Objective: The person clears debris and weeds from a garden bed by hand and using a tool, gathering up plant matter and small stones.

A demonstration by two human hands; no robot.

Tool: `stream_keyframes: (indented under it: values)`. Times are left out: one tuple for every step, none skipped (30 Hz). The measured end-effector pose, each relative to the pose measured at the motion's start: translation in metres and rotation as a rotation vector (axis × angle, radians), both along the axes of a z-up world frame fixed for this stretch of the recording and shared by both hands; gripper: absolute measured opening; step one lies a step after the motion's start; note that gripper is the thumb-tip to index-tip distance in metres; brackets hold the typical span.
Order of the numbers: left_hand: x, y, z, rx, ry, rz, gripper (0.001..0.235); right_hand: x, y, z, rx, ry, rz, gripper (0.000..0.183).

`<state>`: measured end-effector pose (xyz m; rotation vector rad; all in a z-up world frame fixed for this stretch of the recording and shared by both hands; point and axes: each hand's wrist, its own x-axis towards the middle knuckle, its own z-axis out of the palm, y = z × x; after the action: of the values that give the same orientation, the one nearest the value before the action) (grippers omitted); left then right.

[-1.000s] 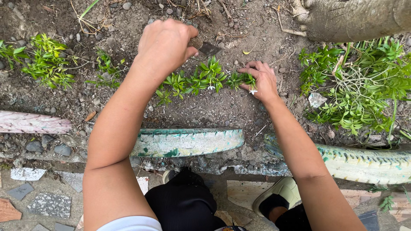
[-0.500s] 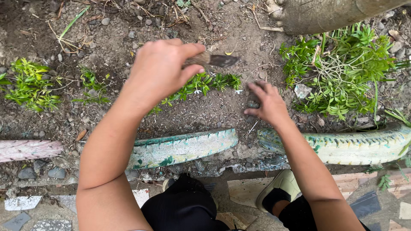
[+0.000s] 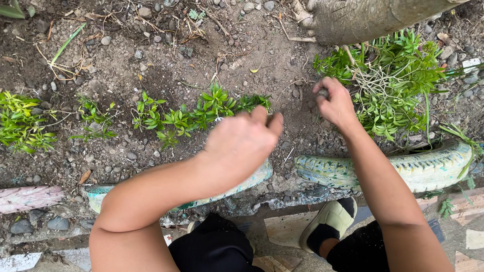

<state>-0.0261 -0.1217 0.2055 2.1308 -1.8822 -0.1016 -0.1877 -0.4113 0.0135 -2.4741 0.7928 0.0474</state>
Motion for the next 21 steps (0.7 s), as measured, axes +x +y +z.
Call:
stream_keyframes:
  values:
    - [-0.015, -0.007, -0.011, 0.063, -0.016, -0.023, 0.035, 0.006, 0.001, 0.002, -0.002, -0.002, -0.002, 0.021]
    - [-0.027, -0.016, -0.025, 0.127, -0.032, -0.048, 0.029, 0.015, 0.006, 0.001, 0.034, -0.037, 0.004, 0.024]
    - [-0.034, -0.031, -0.042, 0.12, -0.05, -0.053, 0.027, 0.024, 0.012, 0.001, 0.069, -0.073, 0.011, 0.031]
    - [-0.041, -0.042, -0.058, 0.114, -0.065, -0.058, 0.025, 0.031, 0.019, -0.001, 0.071, -0.071, 0.005, 0.031]
    - [-0.052, -0.048, -0.072, 0.116, -0.062, -0.064, 0.025, 0.038, 0.025, -0.005, 0.01, 0.056, 0.073, 0.05]
    - [-0.063, -0.051, -0.083, 0.141, -0.124, -0.048, 0.025, 0.041, 0.027, -0.009, -0.052, 0.18, 0.141, 0.069]
    - [-0.072, -0.051, -0.091, 0.165, -0.186, -0.032, 0.025, 0.039, 0.025, -0.011, -0.05, 0.181, 0.137, 0.069]
    - [-0.077, -0.049, -0.097, 0.164, -0.19, -0.034, 0.025, 0.037, 0.021, -0.015, -0.04, 0.222, 0.164, 0.056]
    - [-0.083, -0.045, -0.1, 0.119, -0.242, -0.022, 0.027, 0.034, 0.016, -0.019, -0.03, 0.264, 0.19, 0.045]
    - [-0.088, -0.042, -0.102, 0.072, -0.29, -0.006, 0.029, 0.03, 0.008, -0.022, -0.033, 0.264, 0.192, 0.045]
    - [-0.093, -0.038, -0.103, 0.07, -0.291, -0.004, 0.029, 0.026, 0.001, -0.023, 0.097, 0.245, 0.106, 0.037]
    - [-0.098, -0.034, -0.103, 0.161, -0.343, -0.063, 0.031, 0.022, -0.004, -0.024, 0.229, 0.226, 0.022, 0.03]
    - [-0.102, -0.031, -0.103, 0.252, -0.395, -0.122, 0.032, 0.018, -0.009, -0.022, 0.228, 0.228, 0.025, 0.03]
    - [-0.105, -0.03, -0.104, 0.251, -0.395, -0.118, 0.032, 0.015, -0.015, -0.017, 0.29, 0.291, -0.024, 0.03]
    - [-0.108, -0.032, -0.104, 0.255, -0.412, -0.12, 0.039, 0.013, -0.02, -0.011, 0.352, 0.353, -0.073, 0.032]
    - [-0.112, -0.033, -0.104, 0.258, -0.429, -0.123, 0.047, 0.01, -0.025, -0.004, 0.349, 0.354, -0.071, 0.032]
    - [-0.114, -0.032, -0.105, 0.256, -0.428, -0.12, 0.047, 0.008, -0.029, 0.002, 0.228, 0.286, 0.012, 0.028]
    - [-0.116, -0.033, -0.106, 0.301, -0.465, -0.167, 0.048, 0.007, -0.032, 0.007, 0.106, 0.215, 0.093, 0.034]
    - [-0.118, -0.034, -0.107, 0.346, -0.502, -0.213, 0.049, 0.01, -0.033, 0.008, 0.101, 0.214, 0.094, 0.034]
    - [-0.121, -0.035, -0.108, 0.341, -0.503, -0.212, 0.049, 0.013, -0.032, 0.007, 0.032, 0.229, 0.081, 0.034]
    - [-0.124, -0.036, -0.108, 0.36, -0.509, -0.208, 0.05, 0.016, -0.03, 0.006, -0.036, 0.244, 0.068, 0.034]
